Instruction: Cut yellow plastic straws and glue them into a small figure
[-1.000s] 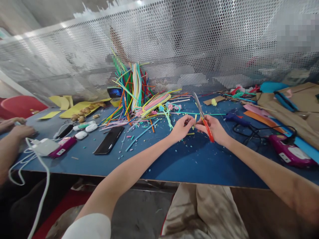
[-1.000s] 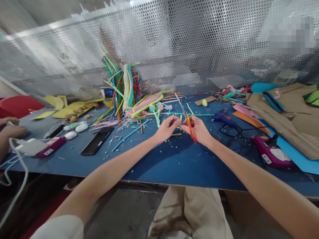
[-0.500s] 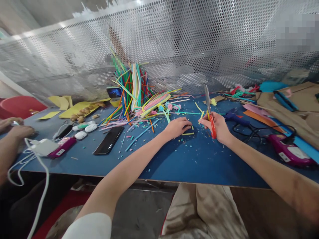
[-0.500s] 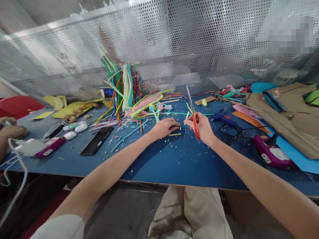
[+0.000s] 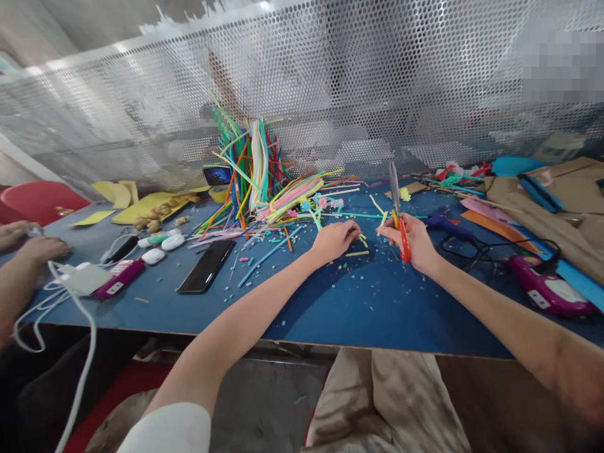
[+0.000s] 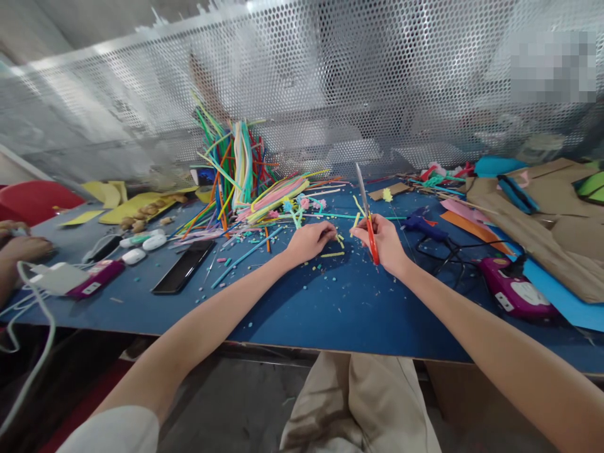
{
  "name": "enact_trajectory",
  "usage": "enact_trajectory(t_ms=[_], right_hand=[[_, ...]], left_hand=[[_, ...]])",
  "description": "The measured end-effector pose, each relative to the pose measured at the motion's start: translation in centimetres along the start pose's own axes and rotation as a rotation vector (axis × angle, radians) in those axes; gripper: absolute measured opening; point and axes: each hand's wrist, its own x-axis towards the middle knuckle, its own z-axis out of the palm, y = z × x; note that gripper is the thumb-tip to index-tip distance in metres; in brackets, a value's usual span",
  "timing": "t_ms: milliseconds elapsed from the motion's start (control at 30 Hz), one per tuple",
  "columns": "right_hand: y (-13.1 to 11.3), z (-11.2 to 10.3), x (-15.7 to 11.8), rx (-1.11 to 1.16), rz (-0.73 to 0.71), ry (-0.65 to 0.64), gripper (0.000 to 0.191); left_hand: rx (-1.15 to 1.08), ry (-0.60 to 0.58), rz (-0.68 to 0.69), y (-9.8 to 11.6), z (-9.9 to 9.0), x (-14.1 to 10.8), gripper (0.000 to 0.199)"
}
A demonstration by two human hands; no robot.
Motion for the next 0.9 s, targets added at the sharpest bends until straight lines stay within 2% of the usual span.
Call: enact_trajectory(t_ms=[133, 233, 400, 533, 733, 900], right_hand=[[0.1, 0.0, 0.1, -0.001, -0.013, -0.016, 0.024], [-0.2, 0.0, -0.1, -0.027, -0.043, -0.051, 0.025], [-1.3, 0.4, -0.8, -0.001, -0.057, -0.155, 0.028], [-1.5, 0.5, -0.9, 0.007, -0.053, -0.162, 0.032], [-1.4, 0.5, -0.8, 0.069, -0.031, -0.205, 0.041], [-1.8, 1.0, -1.2, 0.04, -0.022, -0.211, 0.039]], left_hand=[[-0.415, 0.058, -0.038, 1.1, 0.3, -0.2, 0.027], [-0.516, 0.059, -0.067, 2.2, 0.6, -0.4, 0.031], [-0.506, 0.091, -0.087, 3.3, 0.8, -0.8, 0.03], [-0.484, 0.11, -0.064, 3.4, 0.8, -1.0, 0.029], [-0.3, 0.179, 0.02, 3.4, 0.7, -1.0, 0.028], [-0.253, 0.191, 0.033, 3.4, 0.8, -1.1, 0.026]])
